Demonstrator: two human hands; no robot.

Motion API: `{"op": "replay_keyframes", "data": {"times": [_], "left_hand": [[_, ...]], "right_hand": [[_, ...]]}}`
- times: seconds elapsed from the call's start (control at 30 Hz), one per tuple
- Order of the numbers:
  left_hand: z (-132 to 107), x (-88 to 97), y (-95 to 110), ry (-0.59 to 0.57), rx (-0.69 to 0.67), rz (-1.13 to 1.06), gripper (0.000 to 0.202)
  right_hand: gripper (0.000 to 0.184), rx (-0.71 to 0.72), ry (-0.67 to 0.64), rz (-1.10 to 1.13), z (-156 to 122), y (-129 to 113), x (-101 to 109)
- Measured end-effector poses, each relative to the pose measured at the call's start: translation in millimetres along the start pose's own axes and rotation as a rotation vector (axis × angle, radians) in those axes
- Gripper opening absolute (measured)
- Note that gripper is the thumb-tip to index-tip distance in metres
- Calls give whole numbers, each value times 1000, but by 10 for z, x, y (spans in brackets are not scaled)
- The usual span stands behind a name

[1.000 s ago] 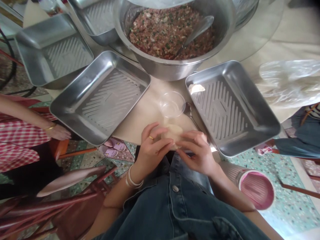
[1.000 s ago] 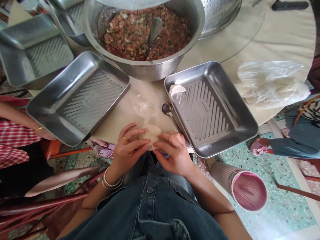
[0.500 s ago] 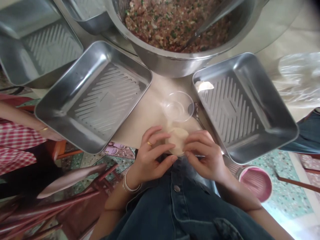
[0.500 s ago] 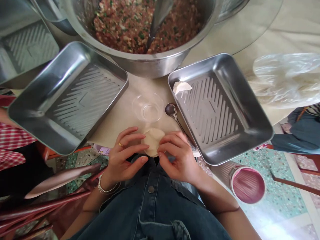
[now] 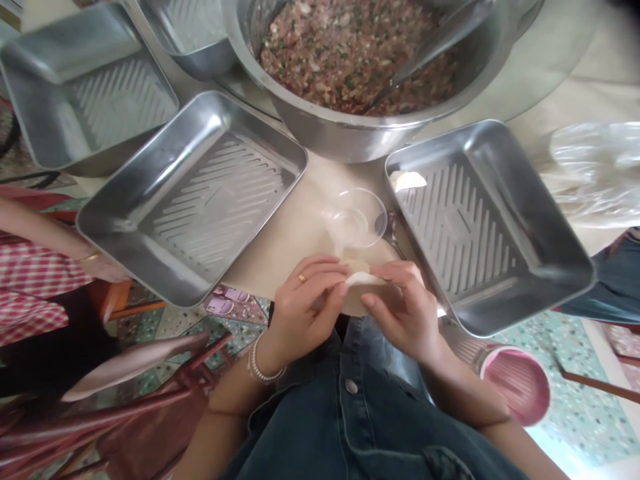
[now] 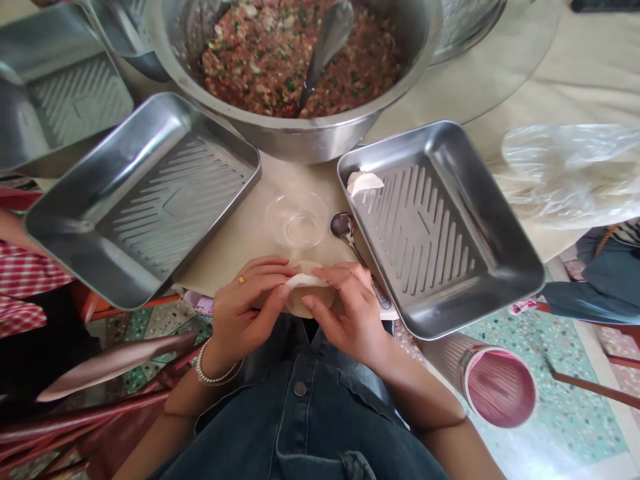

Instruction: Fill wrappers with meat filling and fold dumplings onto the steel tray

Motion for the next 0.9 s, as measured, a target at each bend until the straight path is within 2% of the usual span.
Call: {"op": "replay_keyframes", "data": {"times": [0.07,0.13,0.27,0.37,0.5,0.57,0.6,0.67,0.7,0.73,0.8,0.9], "left_hand": [[-20,36,-50,28,109,-62,17],[-46,98,-72,88,163,-74,17],[-23,231,-91,257,172,-43,12],[32,275,-117,330,194,-45,10],[-67,371,-99,384,260,-234,17],[-193,351,-66,325,309,-453,23],[-255,257,-41,214,352,-584,26],[-407,-47,53,-95,481,-860,41],[-468,-155,101,-186,534,-981,49],[-502,-233,133,-229,577,-1076,54],[-482,-313,132,-191,632,-1199,47],[-412,-414,68,-126,725,-1281,31]], "right_hand": [[32,-8,19,25,12,-16,8],[30,-16,47,75,42,-43,26],[28,-79,112,235,146,-55,50],[23,-156,124,352,225,-30,20],[14,-234,112,481,273,-30,34],[17,-244,105,495,268,-65,97],[20,-226,71,491,265,-112,111],[30,-131,-60,448,251,-274,84],[34,-49,-150,396,232,-385,40],[38,48,-235,325,202,-501,-10],[38,220,-346,156,133,-678,-84],[27,360,-358,8,88,-803,9]]}}
Point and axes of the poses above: each hand's wrist, its own z-axis towards the middle knuckle, its own x-axis out of the back of the hand, y = z × x, the point moved 9 cm from there along z, towards the middle knuckle, and after that the axes turned 4 degrees about y, right-handed, at the moved point
